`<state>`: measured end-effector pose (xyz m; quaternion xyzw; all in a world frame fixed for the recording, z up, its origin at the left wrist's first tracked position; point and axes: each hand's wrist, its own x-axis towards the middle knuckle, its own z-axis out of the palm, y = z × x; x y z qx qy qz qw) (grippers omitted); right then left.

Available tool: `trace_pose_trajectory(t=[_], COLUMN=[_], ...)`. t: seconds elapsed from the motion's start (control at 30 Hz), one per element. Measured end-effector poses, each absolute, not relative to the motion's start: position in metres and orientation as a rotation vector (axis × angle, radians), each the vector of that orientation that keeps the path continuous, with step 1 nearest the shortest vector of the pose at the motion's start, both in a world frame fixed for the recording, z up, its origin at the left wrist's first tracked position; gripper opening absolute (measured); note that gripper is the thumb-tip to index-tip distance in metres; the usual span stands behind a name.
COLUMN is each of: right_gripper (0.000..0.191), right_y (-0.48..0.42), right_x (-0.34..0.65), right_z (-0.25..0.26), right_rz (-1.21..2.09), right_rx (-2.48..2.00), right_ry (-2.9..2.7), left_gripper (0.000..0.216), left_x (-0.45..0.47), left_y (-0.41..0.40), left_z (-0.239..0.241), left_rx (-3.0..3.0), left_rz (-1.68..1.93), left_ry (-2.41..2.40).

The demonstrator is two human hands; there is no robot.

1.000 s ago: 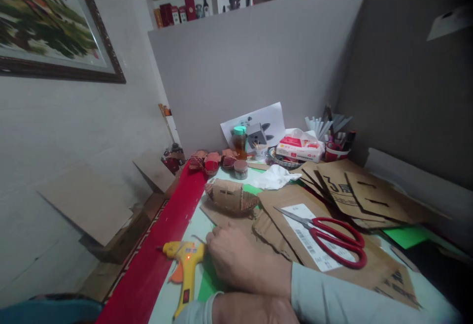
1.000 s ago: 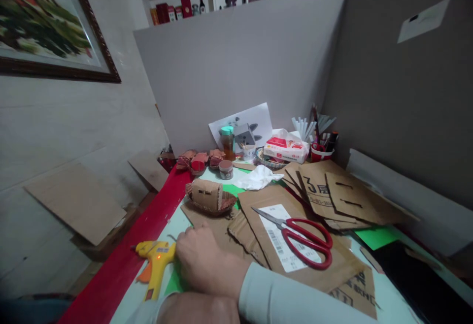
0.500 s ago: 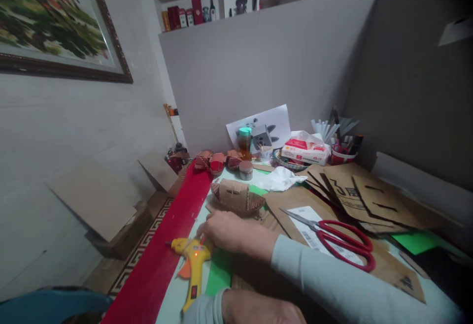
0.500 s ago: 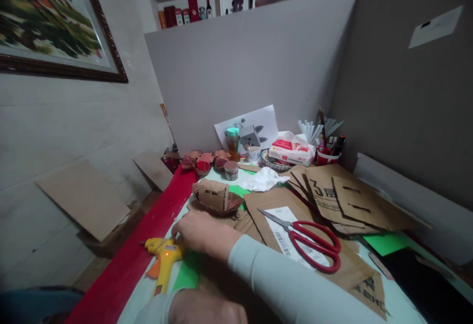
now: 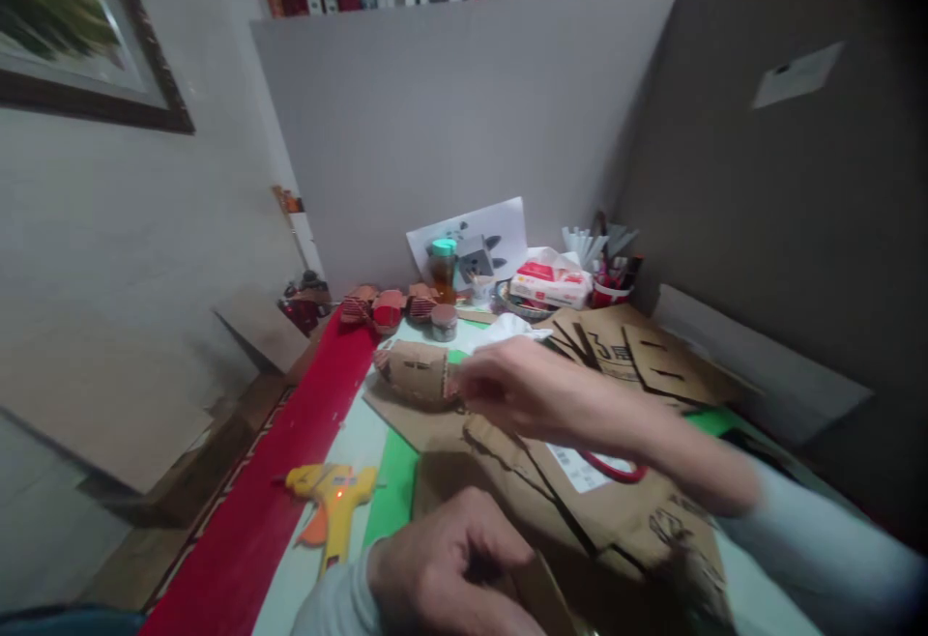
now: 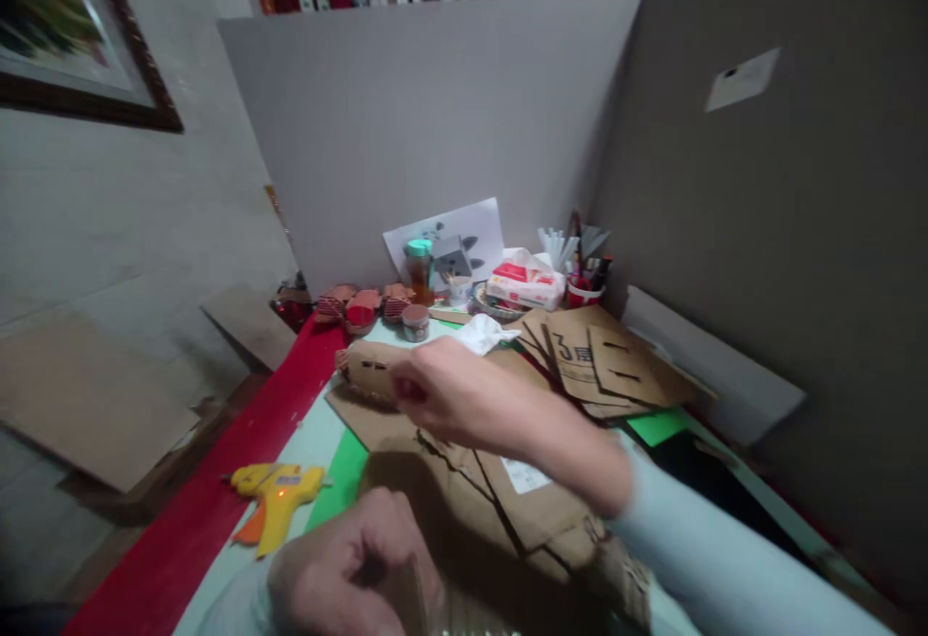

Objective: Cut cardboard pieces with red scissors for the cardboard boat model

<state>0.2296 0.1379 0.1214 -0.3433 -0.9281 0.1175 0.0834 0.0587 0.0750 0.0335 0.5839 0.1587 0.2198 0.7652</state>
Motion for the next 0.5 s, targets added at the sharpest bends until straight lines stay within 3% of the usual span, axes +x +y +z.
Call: trace_pose_trajectory(t=[0.1, 0.17, 0.23, 0.33, 0.43, 0.5], right_gripper=[0.014, 0.031, 0.023, 0.048, 0.046, 0.031], right_y=[0.092, 0.062, 0.043, 0.035, 0.045, 0.053], right_x=[0.308, 0.343, 0.358, 0.349, 0.324, 0.308], right_z=[0.147, 0.144, 0.129, 0.098, 0.076, 0.069], right_rz=[0.748, 1.331, 1.136, 1.529, 1.544, 1.478], right_rx=[-1.038, -1.254, -1.393, -1.111, -1.145, -1.151], right_ry=[-2.903, -2.72, -2.573, -2.0, -1.833, -1.857], left_gripper=[0.027, 0.025, 0.021, 0.023, 0.031, 0.031], left_x=[0.061, 0.066, 0.072, 0.079, 0.083, 0.084], left_y=[0.076, 0.075, 0.073, 0.071, 0.074, 0.076], left_z=[0.037, 0.037, 0.036, 0.033, 0.029, 0.026], left_rx=[1.134, 1.041, 0.97, 0.972, 1.042, 1.053], left_rz=[0.561, 0.604, 0.669, 0.714, 0.704, 0.739], left_ry=[0.326, 0.307, 0.34, 0.501, 0.674, 0.735])
